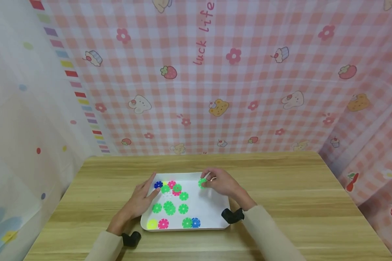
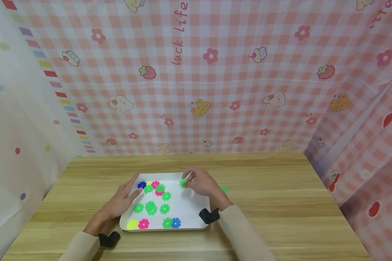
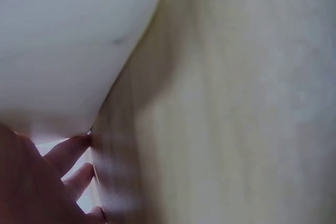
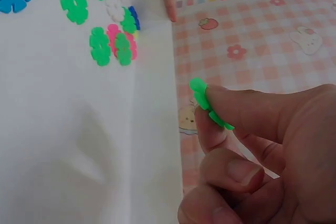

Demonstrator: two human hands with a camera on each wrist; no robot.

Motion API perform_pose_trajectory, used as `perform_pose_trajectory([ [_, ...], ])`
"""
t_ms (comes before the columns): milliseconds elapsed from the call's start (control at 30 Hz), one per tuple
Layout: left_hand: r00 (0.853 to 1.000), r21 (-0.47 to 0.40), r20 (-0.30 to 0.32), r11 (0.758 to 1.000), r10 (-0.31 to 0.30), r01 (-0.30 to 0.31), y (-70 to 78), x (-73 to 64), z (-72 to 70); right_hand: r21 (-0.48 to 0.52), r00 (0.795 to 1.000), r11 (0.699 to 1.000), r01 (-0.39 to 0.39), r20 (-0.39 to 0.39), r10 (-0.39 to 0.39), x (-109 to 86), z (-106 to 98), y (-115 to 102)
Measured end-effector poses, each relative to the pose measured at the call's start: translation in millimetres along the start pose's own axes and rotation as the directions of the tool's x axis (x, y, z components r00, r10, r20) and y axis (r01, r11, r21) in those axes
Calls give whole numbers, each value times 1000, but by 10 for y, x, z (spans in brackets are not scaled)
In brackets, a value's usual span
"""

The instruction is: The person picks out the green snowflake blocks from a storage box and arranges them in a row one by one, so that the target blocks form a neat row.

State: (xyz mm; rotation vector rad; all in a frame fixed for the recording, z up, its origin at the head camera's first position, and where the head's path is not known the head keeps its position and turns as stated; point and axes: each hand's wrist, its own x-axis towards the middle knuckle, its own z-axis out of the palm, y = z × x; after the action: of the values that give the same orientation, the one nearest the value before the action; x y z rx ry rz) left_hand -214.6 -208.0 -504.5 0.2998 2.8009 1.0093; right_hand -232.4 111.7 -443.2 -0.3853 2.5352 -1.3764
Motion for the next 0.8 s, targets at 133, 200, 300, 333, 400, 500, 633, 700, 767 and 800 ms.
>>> perform_pose_trajectory([
  [133, 1000, -13, -10, 1000, 8, -8, 6, -3, 10, 43, 1000, 999, 9, -21, -8, -73, -150, 43],
  [200, 1000, -25, -6, 1000, 5, -5, 8, -6, 14, 64, 999, 998, 14, -35, -11, -111, -223, 88],
  [300, 1000, -52, -1, 999, 7, -7, 9, -10, 12, 92, 998, 995, 26, -55, -21, -184, -343, 168],
  [333, 1000, -59, 0, 998, 7, -7, 7, -12, 13, 101, 998, 994, 27, -60, -21, -209, -382, 199],
  [400, 1000, -66, -3, 998, 12, -13, 0, -10, 16, 114, 997, 993, 14, -78, -5, -260, -461, 262],
  [500, 1000, -90, -11, 996, 20, -21, -6, -5, 22, 129, 994, 991, -19, -104, 33, -331, -578, 372],
  [633, 1000, -133, -28, 991, 14, -18, -17, -3, 28, 155, 988, 986, -61, -133, 83, -421, -712, 516],
  [700, 999, -161, -35, 987, -1, -5, -20, -8, 26, 161, 984, 984, -74, -148, 98, -465, -766, 578],
  [767, 999, -192, -29, 981, -16, 10, -20, -13, 21, 158, 980, 984, -84, -167, 110, -502, -812, 649],
  [800, 1000, -210, -23, 978, -21, 15, -21, -14, 18, 157, 977, 983, -91, -176, 118, -515, -831, 692],
])
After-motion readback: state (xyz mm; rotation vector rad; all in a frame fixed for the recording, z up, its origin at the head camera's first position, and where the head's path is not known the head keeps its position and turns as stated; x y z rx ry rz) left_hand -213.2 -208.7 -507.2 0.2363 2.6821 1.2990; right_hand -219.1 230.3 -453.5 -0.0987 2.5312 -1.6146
